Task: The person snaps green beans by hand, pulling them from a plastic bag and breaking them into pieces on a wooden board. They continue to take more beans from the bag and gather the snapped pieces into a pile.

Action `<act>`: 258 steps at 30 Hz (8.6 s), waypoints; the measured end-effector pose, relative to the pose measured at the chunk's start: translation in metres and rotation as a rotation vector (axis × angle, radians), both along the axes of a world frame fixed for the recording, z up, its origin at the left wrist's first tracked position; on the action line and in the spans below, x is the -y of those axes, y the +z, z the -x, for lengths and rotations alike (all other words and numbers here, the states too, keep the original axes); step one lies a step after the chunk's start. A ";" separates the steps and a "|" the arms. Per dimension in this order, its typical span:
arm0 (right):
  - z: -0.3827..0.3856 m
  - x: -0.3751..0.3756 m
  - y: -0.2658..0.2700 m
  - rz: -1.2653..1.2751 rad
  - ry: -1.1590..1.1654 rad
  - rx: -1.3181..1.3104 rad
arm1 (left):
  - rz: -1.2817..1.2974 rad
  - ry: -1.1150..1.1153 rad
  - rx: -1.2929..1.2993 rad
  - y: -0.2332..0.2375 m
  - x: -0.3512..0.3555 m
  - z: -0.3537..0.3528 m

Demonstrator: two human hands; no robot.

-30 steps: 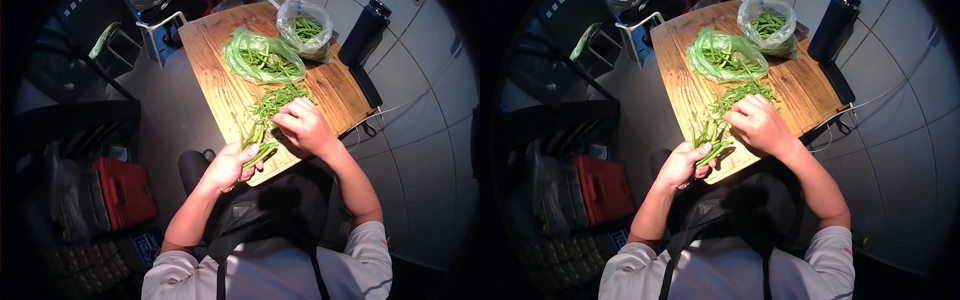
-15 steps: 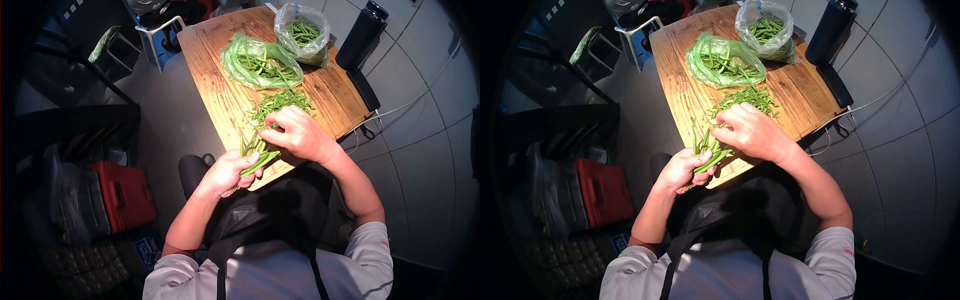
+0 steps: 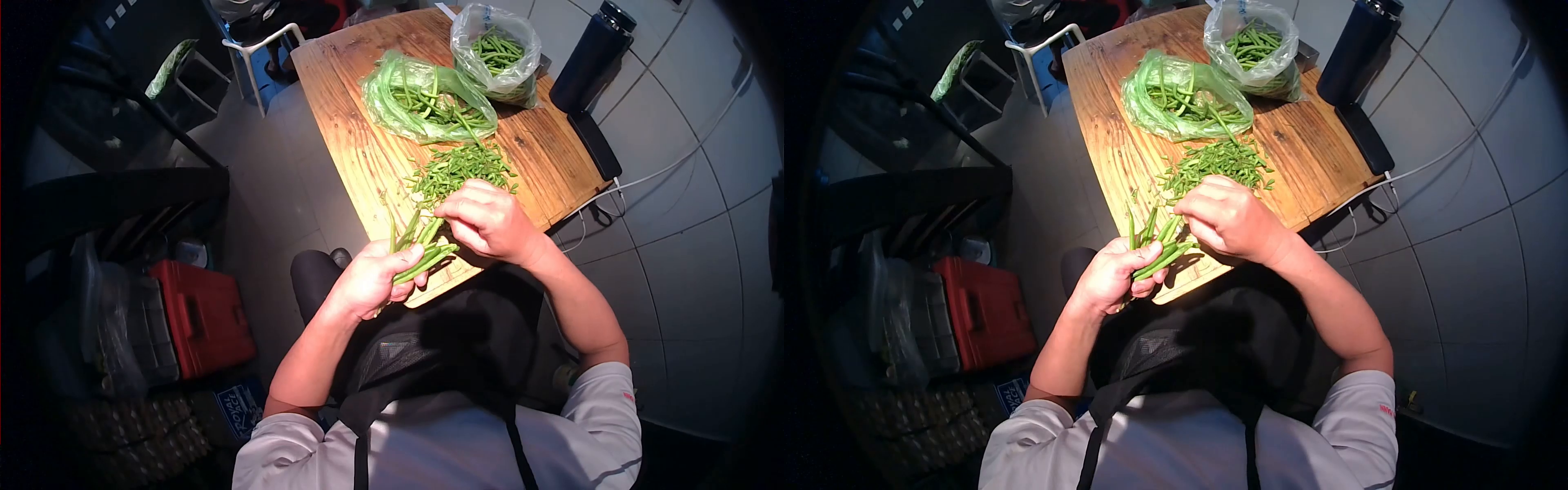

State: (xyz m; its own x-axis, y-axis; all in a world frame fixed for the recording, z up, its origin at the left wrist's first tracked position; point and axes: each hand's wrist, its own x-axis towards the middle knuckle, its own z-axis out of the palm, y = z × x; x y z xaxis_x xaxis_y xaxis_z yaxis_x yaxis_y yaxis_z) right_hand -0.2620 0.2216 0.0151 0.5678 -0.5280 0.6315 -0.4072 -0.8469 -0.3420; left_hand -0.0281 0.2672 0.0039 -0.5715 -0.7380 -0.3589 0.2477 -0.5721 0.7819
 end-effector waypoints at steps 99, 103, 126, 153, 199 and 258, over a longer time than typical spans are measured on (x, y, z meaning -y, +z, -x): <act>-0.007 -0.001 0.014 -0.408 -0.367 0.239 | 0.069 -0.134 0.083 -0.001 -0.005 0.000; -0.006 -0.006 0.015 -0.150 -0.218 0.198 | 0.007 -0.082 0.078 0.008 -0.005 0.001; 0.001 0.006 0.012 -0.103 -0.294 0.014 | 0.255 -0.207 0.211 -0.010 -0.009 0.010; -0.003 0.000 0.020 -0.399 -0.365 0.185 | 0.258 -0.113 -0.018 -0.021 -0.010 0.006; -0.013 -0.038 0.002 -0.956 0.152 0.189 | -0.101 -0.348 -0.243 -0.013 -0.006 0.009; -0.058 -0.056 -0.050 -0.409 -0.417 0.983 | 0.209 0.336 -0.315 -0.021 0.025 0.044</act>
State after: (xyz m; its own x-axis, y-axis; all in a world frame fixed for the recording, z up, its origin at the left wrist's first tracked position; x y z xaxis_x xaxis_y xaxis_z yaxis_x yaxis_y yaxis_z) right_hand -0.2037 0.2776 -0.0352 -0.3449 -0.8275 0.4431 -0.0341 -0.4607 -0.8869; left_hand -0.0725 0.2426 -0.0172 -0.3465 -0.9375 -0.0321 0.6335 -0.2591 0.7291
